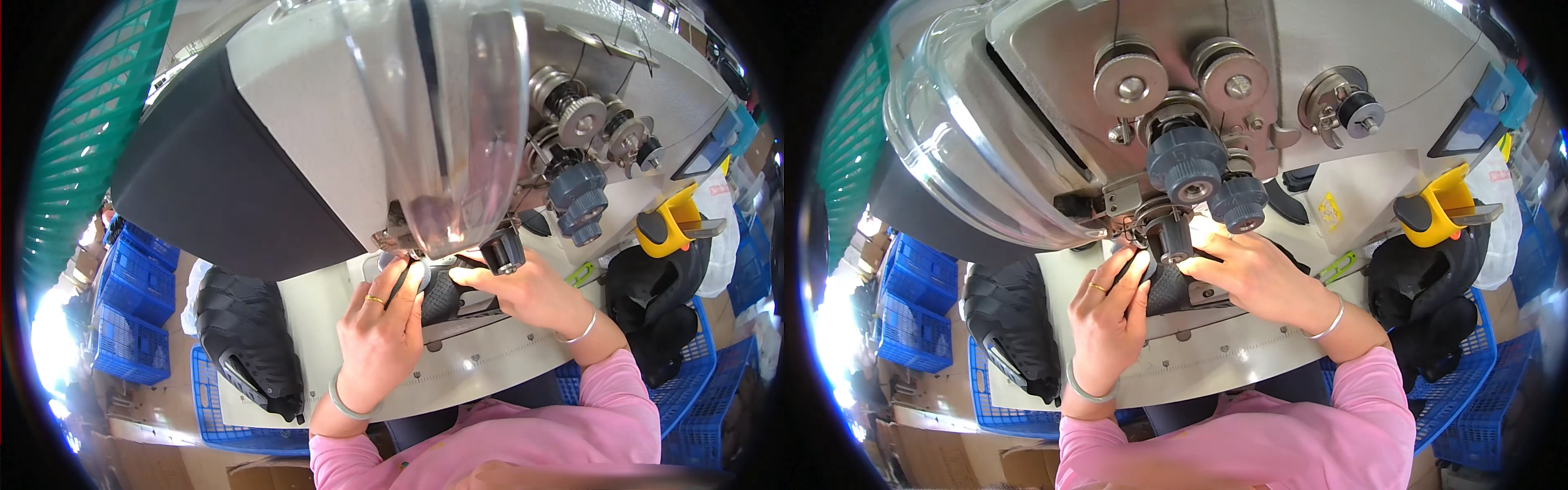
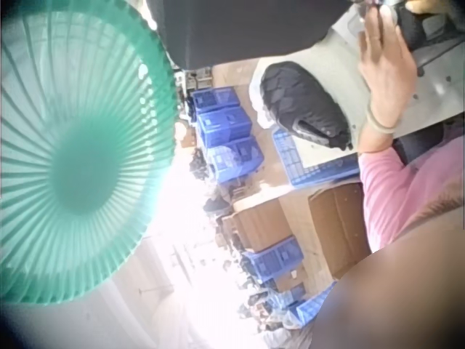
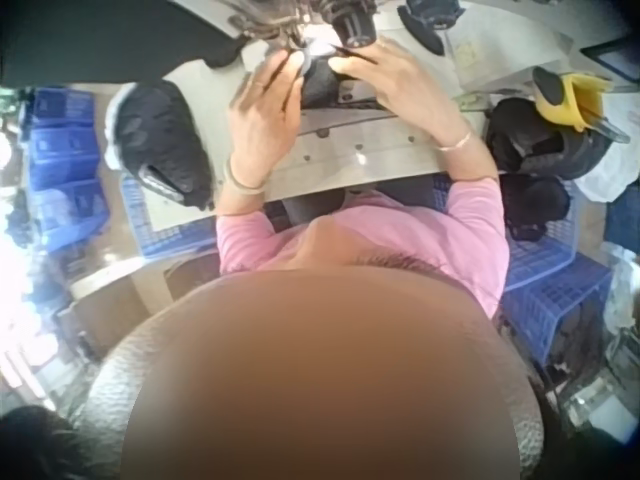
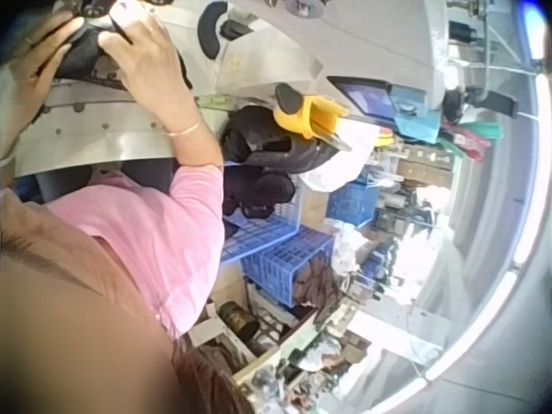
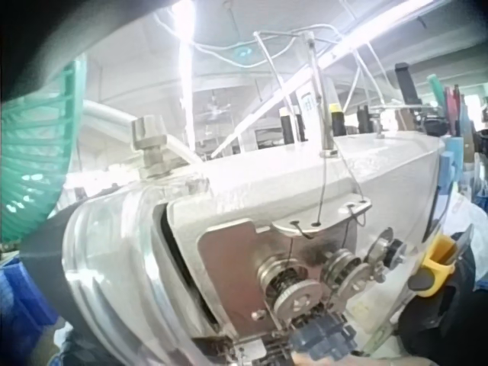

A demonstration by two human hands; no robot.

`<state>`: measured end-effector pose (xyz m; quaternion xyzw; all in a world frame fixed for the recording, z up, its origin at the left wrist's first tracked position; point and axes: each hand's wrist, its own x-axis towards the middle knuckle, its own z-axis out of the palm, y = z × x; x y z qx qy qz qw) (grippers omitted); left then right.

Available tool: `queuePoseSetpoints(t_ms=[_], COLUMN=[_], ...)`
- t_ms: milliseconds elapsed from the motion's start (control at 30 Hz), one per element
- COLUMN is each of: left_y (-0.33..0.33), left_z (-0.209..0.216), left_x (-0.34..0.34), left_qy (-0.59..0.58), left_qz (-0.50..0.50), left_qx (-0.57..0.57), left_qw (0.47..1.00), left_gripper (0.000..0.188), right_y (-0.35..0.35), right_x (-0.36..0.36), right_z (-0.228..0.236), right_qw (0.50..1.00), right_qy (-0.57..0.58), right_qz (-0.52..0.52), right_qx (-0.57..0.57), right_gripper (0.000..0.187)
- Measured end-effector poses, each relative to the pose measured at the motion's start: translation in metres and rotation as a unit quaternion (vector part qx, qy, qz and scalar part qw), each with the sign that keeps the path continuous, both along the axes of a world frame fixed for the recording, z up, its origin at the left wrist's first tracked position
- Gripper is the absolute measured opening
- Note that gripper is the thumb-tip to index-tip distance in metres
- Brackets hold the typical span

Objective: Operate an industrial sewing machine to stitch together components of a shoe upper.

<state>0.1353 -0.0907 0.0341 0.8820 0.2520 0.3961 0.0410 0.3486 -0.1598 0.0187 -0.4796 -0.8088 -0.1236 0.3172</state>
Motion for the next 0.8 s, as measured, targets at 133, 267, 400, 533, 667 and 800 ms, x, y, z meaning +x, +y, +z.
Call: queuePoseSetpoints(t_ms=[133,267,400,533,667,800], left_y=[0.002,0.006,0.005,0.019,0.018,0.01], left_z=[-0.003,-0.005,-0.003,0.002,0.001,-0.001], left_x=[-0.002,-0.004,-0.005,-0.013,-0.014,-0.016], left_qy=[0.007,0.011,0.003,-0.061,-0.064,0.002], left_qz=[0.003,-0.001,0.009,-0.084,-0.106,-0.074], left_qx=[0.017,0.063,0.058,-0.076,-0.079,-0.004], left_qw=[1.0,0.998,0.998,0.992,0.989,0.997], left_gripper=[0.031,0.037,0.036,0.03,0.027,0.034], right_y=[0.003,0.003,0.001,0.001,0.004,0.005], right_x=[0.001,-0.002,-0.003,-0.002,0.0,-0.003], right_z=[-0.002,0.005,0.008,0.011,0.009,0.002], right_qw=[1.0,0.999,0.999,0.998,0.998,0.999], right_qy=[0.002,-0.012,-0.037,-0.055,-0.039,-0.032], right_qz=[0.011,0.019,0.012,0.012,0.016,0.006], right_qx=[0.013,0.038,0.026,0.033,0.038,0.035], right_gripper=[0.045,0.049,0.05,0.048,0.048,0.048])
